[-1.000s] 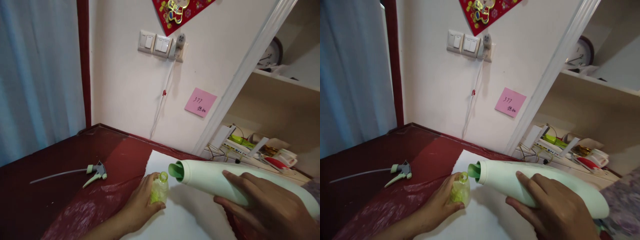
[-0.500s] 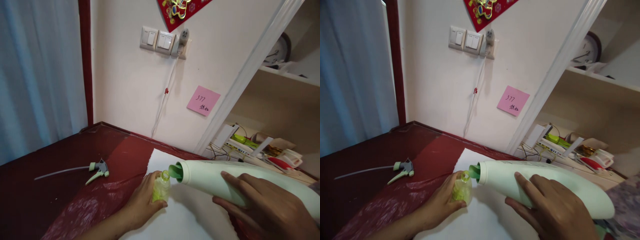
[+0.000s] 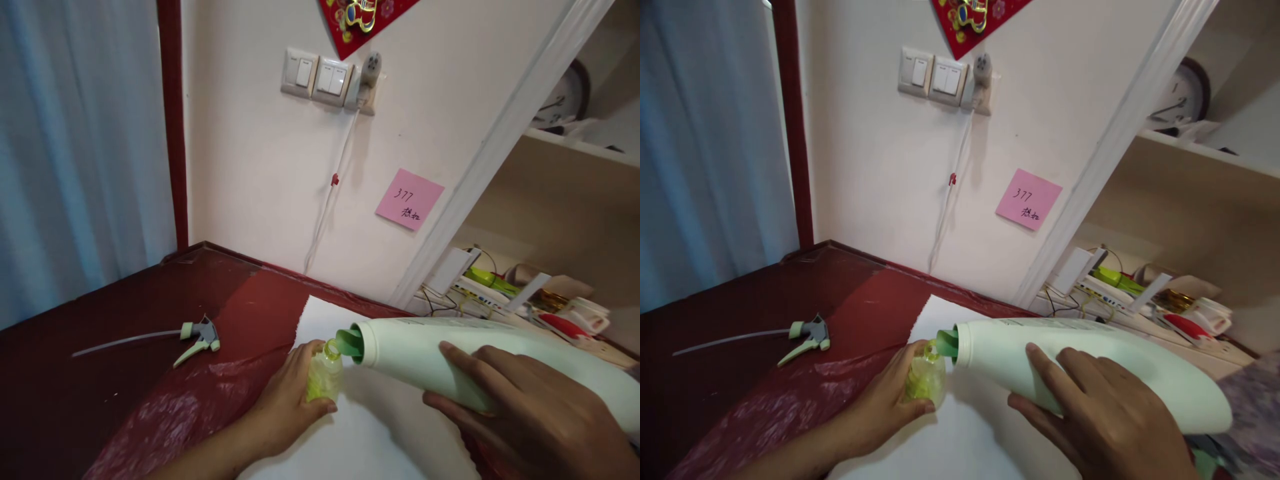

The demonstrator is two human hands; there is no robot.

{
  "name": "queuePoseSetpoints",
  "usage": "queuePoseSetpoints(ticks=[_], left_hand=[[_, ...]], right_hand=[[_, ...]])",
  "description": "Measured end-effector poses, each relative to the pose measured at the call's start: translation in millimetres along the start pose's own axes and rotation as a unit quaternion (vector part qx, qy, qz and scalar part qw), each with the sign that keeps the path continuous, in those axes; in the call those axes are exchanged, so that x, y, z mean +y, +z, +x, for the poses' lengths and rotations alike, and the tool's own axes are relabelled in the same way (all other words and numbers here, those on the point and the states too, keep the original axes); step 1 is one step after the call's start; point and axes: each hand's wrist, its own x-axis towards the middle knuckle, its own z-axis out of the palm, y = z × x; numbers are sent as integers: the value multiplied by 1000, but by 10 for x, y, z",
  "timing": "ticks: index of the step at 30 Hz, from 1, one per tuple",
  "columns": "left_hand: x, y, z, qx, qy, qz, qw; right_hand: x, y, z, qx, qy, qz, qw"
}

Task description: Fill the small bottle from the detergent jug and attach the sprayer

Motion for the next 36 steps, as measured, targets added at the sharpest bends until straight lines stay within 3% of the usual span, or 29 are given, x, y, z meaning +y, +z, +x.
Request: queuePoseSetpoints(ticks=[36], left_hand=[[6,5,14,0,1,5,1000]], right_hand=[[12,-30,30,-9,-4,-10,1000]])
